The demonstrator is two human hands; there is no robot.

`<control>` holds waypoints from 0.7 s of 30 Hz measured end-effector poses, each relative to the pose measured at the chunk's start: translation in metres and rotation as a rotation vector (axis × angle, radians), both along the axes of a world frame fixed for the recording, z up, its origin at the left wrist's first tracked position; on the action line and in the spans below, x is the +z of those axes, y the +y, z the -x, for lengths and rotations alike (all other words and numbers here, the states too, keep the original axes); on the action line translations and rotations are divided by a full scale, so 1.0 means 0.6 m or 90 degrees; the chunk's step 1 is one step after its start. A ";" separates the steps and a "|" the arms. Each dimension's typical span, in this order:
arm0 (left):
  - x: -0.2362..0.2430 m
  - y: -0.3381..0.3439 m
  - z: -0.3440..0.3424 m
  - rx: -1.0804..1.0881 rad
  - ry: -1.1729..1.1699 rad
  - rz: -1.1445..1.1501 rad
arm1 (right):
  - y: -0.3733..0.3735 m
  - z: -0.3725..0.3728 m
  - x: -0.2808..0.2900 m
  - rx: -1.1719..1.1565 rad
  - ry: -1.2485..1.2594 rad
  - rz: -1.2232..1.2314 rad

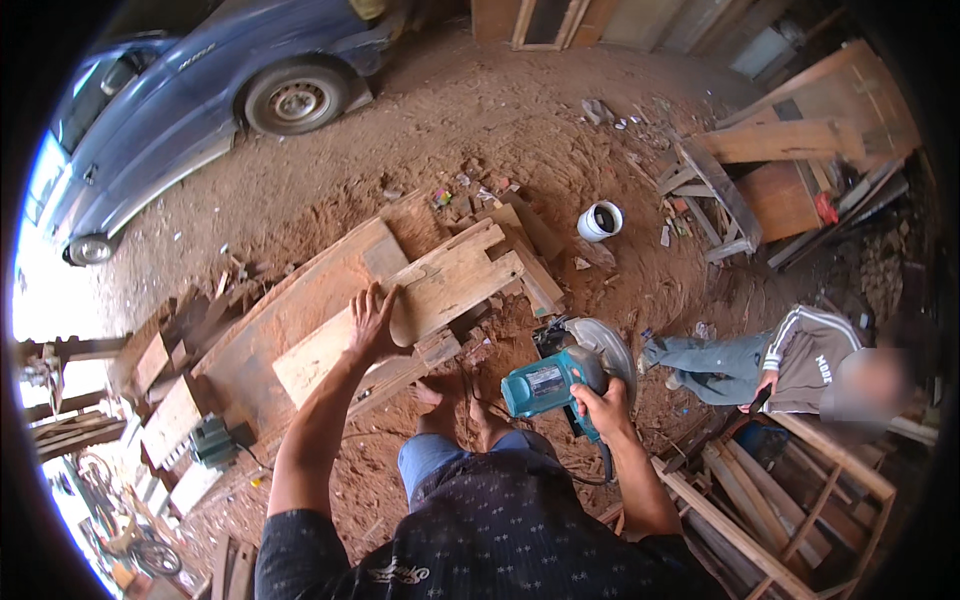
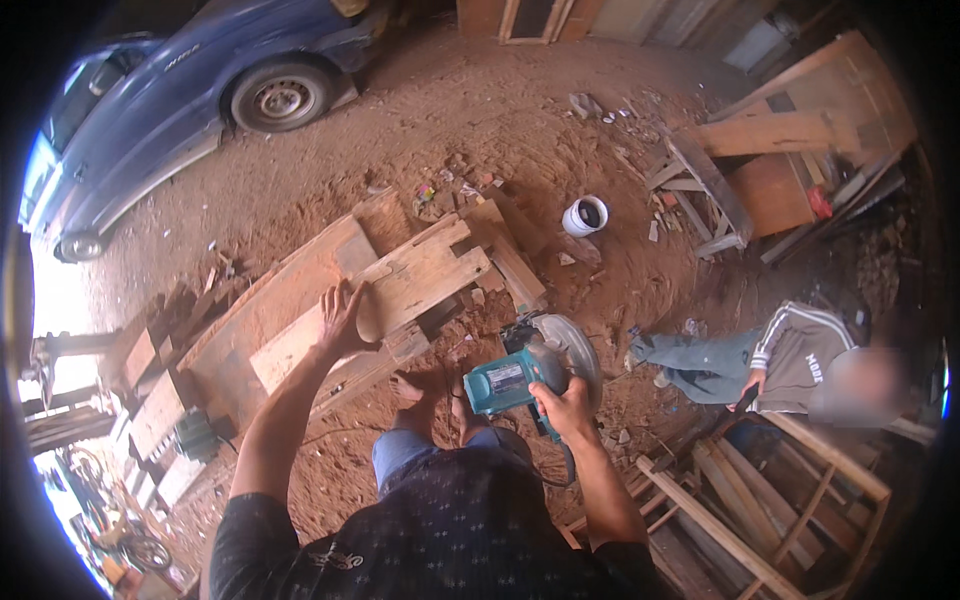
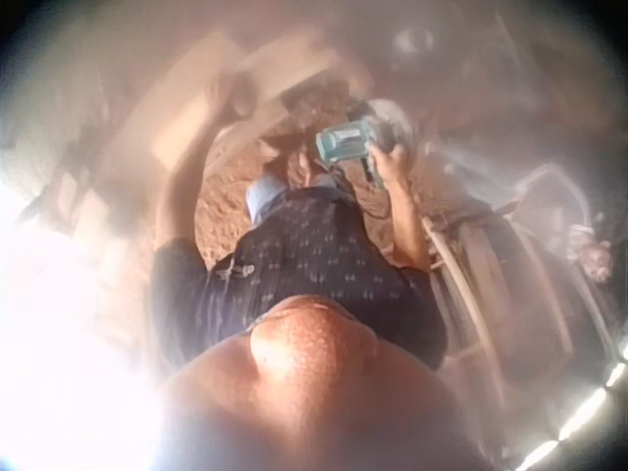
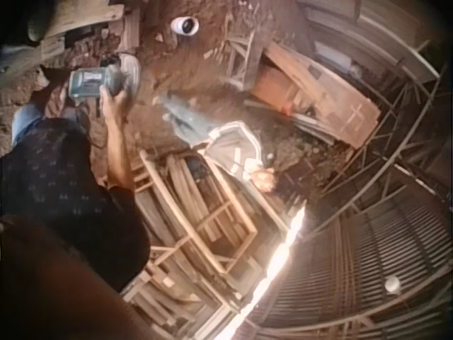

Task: The person uses a circular saw to cut a piece of wood, then retrieves a hammer and a pry bar from a cluttered workshop. They use the hammer to break apart a wooden structure and the pry bar to separate individual slats from a wooden pallet.

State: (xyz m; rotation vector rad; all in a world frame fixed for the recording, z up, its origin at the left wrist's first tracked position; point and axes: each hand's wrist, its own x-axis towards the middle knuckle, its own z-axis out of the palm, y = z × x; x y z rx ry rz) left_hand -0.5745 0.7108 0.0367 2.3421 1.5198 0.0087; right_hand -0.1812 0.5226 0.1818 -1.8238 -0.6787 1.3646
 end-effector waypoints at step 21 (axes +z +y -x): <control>-0.035 -0.030 -0.124 0.091 0.043 -0.016 | 0.025 -0.021 -0.027 0.144 -0.075 -0.222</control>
